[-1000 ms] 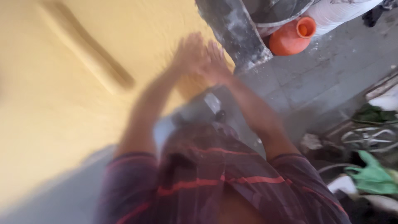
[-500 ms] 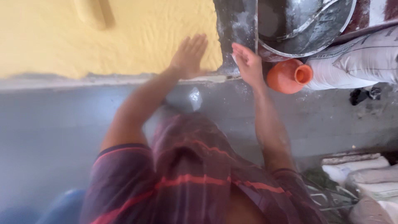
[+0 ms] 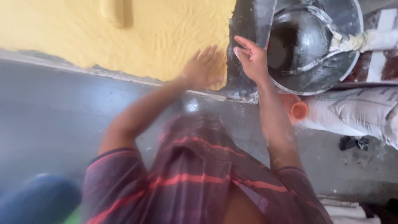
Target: The person prepares dough by spreading it across a workspace with their hands and rolling portions of it into long cylinders.
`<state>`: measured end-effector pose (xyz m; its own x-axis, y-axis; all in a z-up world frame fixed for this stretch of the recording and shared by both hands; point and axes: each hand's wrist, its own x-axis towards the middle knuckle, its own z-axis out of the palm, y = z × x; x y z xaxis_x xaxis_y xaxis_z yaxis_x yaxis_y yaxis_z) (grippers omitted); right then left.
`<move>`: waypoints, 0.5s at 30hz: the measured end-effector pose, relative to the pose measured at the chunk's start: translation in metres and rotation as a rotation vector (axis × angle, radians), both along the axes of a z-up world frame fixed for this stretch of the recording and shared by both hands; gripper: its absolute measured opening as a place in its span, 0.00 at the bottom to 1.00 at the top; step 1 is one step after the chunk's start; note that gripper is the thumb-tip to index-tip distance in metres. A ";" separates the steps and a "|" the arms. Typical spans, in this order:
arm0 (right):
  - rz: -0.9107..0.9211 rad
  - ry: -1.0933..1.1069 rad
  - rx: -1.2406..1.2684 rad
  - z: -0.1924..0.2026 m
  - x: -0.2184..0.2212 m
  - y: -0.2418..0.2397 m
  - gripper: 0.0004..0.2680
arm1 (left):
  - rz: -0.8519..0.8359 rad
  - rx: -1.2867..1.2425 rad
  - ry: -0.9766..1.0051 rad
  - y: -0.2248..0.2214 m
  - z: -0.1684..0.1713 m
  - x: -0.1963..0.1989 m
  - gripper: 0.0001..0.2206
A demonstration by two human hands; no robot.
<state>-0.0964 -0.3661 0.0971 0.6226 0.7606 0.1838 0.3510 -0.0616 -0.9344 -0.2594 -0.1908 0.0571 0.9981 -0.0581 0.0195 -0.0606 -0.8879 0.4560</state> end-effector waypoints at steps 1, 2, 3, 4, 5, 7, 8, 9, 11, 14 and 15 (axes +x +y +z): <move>0.031 -0.004 0.037 0.002 0.002 0.005 0.14 | 0.004 0.078 0.040 -0.008 -0.003 -0.010 0.46; 0.057 -0.038 0.001 0.003 0.004 0.014 0.14 | 0.008 0.155 0.081 -0.016 -0.007 -0.021 0.47; 0.094 -0.080 -0.033 0.007 0.009 0.028 0.14 | 0.024 0.231 0.117 -0.021 -0.010 -0.025 0.48; 0.132 -0.122 -0.067 0.011 0.012 0.042 0.14 | 0.003 0.188 0.129 -0.019 -0.013 -0.022 0.46; 0.183 -0.180 -0.080 0.017 0.016 0.057 0.14 | -0.009 0.147 0.136 -0.014 -0.014 -0.016 0.44; 0.294 -0.295 -0.106 0.028 0.019 0.082 0.14 | 0.057 -0.015 0.080 -0.012 -0.017 -0.016 0.41; 0.331 -0.323 -0.107 0.031 0.018 0.092 0.14 | 0.135 -0.134 0.014 -0.015 -0.018 -0.020 0.41; 0.377 -0.356 -0.108 0.034 0.020 0.103 0.14 | 0.221 -0.252 -0.062 -0.020 -0.018 -0.021 0.41; 0.514 -0.432 -0.060 0.036 0.022 0.120 0.14 | 0.456 -0.058 -0.015 -0.044 -0.018 -0.024 0.41; 0.756 -0.561 0.030 0.025 0.030 0.148 0.13 | 0.611 0.045 0.036 -0.060 -0.027 -0.019 0.41; 0.810 -0.618 0.022 0.019 0.035 0.160 0.13 | 0.623 0.042 0.047 -0.063 -0.034 -0.019 0.41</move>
